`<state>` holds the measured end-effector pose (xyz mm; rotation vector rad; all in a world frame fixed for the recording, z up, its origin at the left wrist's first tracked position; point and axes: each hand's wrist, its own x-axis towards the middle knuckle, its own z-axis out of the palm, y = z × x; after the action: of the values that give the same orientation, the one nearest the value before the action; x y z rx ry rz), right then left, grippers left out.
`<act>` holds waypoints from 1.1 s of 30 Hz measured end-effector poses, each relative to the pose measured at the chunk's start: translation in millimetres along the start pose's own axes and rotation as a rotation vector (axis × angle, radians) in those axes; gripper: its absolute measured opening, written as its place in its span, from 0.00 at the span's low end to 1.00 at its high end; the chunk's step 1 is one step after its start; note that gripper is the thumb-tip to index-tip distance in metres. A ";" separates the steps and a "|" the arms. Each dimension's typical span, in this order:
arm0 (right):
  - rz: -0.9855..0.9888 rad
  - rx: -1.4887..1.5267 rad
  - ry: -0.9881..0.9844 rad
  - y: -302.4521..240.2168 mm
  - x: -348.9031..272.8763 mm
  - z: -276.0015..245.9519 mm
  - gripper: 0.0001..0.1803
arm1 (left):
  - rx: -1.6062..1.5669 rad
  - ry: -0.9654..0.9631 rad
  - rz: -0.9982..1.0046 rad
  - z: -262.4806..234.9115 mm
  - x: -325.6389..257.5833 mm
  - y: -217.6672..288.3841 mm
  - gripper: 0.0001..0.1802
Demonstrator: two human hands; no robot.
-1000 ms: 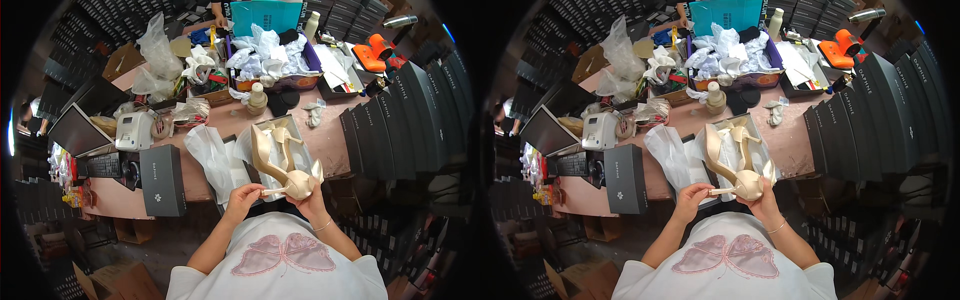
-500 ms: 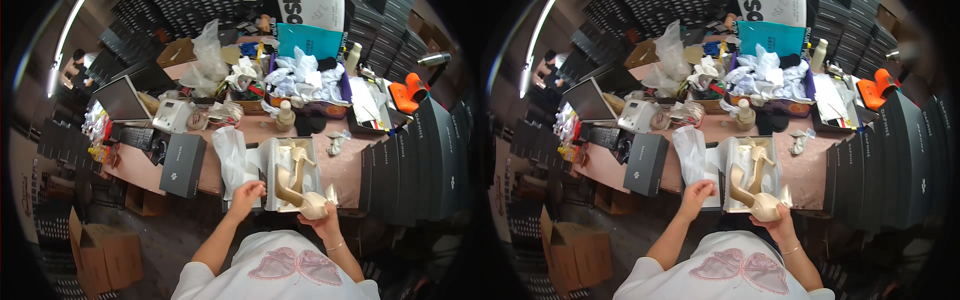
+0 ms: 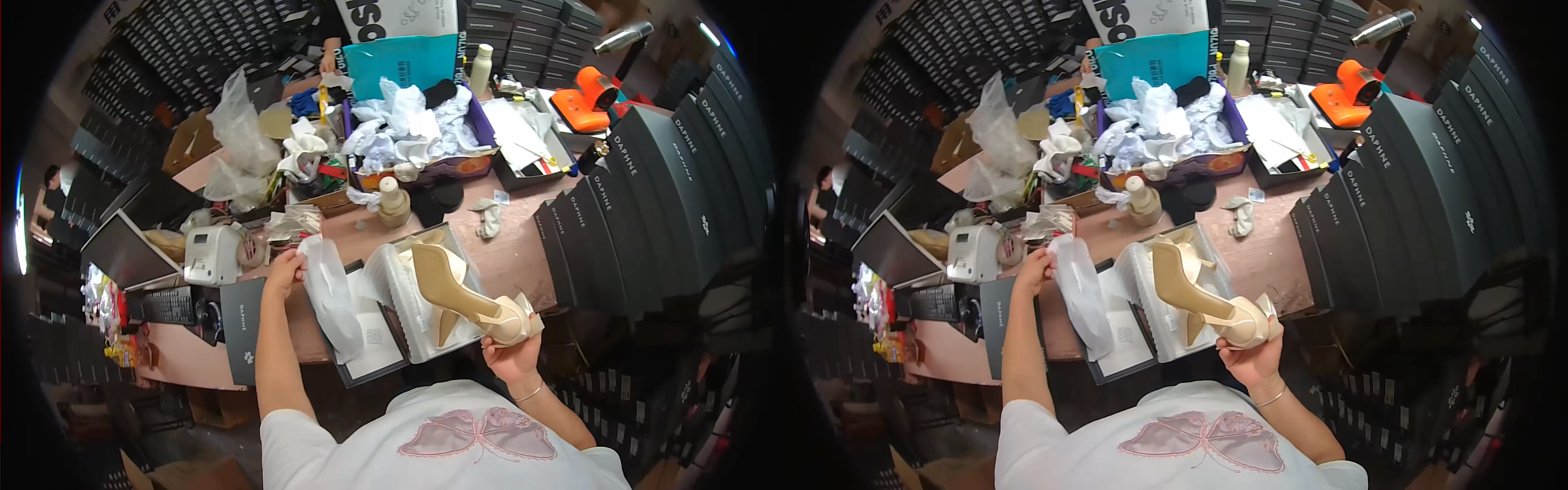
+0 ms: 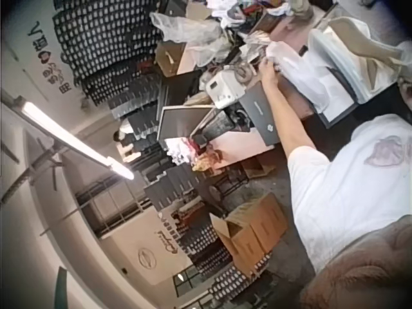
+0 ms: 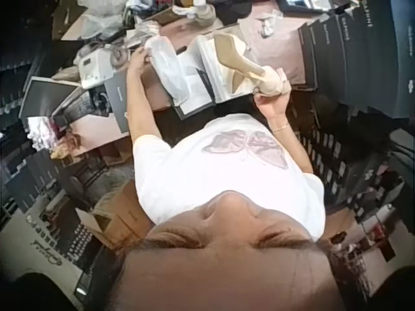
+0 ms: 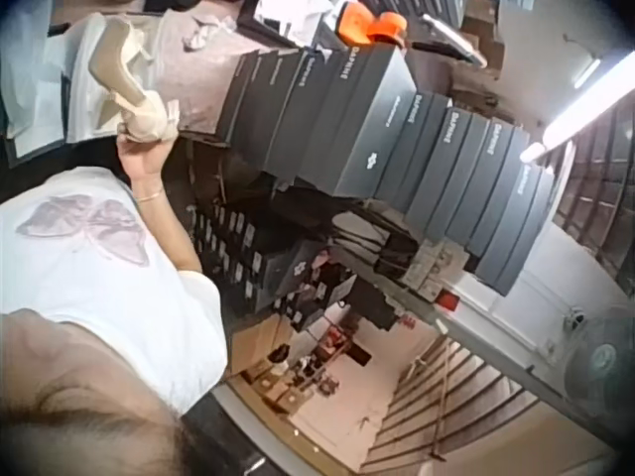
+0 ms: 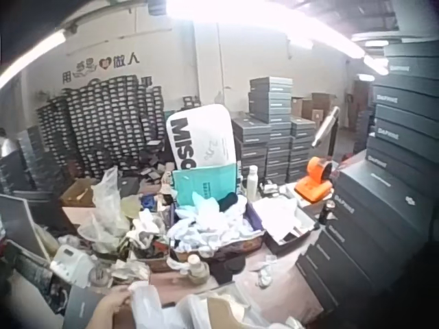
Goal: Inspecting and packaging high-heeled shoes into boxes with tissue paper.
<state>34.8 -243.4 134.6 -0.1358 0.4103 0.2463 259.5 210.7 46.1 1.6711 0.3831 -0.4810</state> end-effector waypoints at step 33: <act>0.116 -0.837 -0.092 44.2 44.0 18.7 0.32 | 0.910 -0.048 1.006 136.1 -239.2 81.7 0.29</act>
<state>69.3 -188.4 130.0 -0.9202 0.2019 0.5276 83.3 68.6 222.7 2.4238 -0.8340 0.1144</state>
